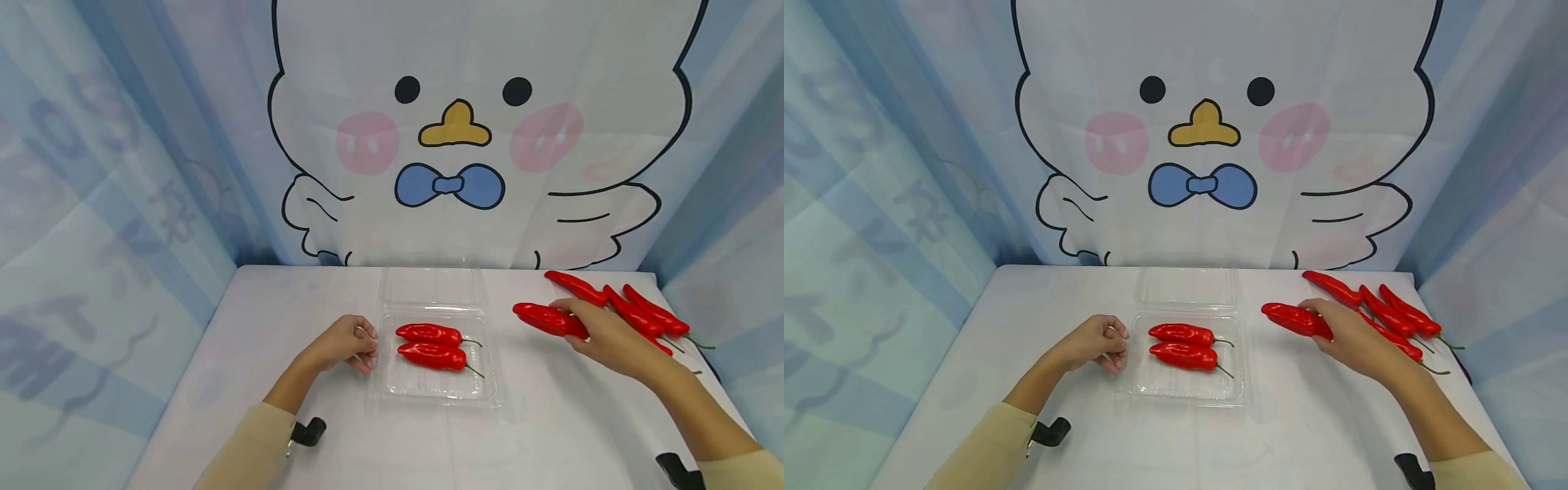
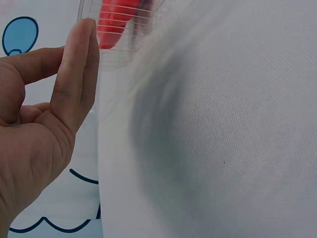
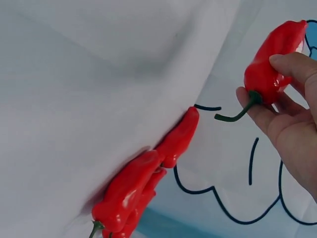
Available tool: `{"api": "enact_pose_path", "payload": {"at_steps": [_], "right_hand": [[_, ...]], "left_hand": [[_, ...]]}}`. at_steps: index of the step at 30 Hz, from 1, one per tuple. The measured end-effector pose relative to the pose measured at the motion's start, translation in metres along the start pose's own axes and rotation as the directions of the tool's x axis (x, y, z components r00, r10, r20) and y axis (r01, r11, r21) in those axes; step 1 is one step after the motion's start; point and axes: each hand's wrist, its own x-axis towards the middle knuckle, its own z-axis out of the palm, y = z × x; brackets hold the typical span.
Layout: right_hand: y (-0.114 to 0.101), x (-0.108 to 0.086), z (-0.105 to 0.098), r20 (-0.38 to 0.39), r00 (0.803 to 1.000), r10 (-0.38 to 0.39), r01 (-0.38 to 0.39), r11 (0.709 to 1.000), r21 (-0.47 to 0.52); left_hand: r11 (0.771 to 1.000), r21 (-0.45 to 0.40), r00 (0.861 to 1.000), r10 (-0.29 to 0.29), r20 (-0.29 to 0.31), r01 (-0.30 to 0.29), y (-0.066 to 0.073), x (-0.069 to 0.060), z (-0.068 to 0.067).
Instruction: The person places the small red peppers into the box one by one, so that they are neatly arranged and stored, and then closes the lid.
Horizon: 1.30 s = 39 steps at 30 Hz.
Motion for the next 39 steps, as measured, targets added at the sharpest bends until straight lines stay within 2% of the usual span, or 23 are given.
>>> {"api": "enact_pose_path", "payload": {"at_steps": [16,27,39], "right_hand": [[-0.038,0.025,0.005,0.112,0.992,-0.060,0.061,0.998,-0.014],[-0.059,0.037,0.012,0.168,0.979,-0.113,0.110,0.993,0.029],[-0.085,0.049,0.025,0.224,0.956,-0.187,0.168,0.981,0.100]], "left_hand": [[1.000,-0.002,1.000,-0.003,0.001,0.003,0.001,-0.001,0.000],[1.000,-0.014,1.000,-0.003,0.006,0.003,0.003,-0.002,0.000],[1.000,-0.010,1.000,-0.006,0.000,0.006,0.003,-0.003,0.000]]}}
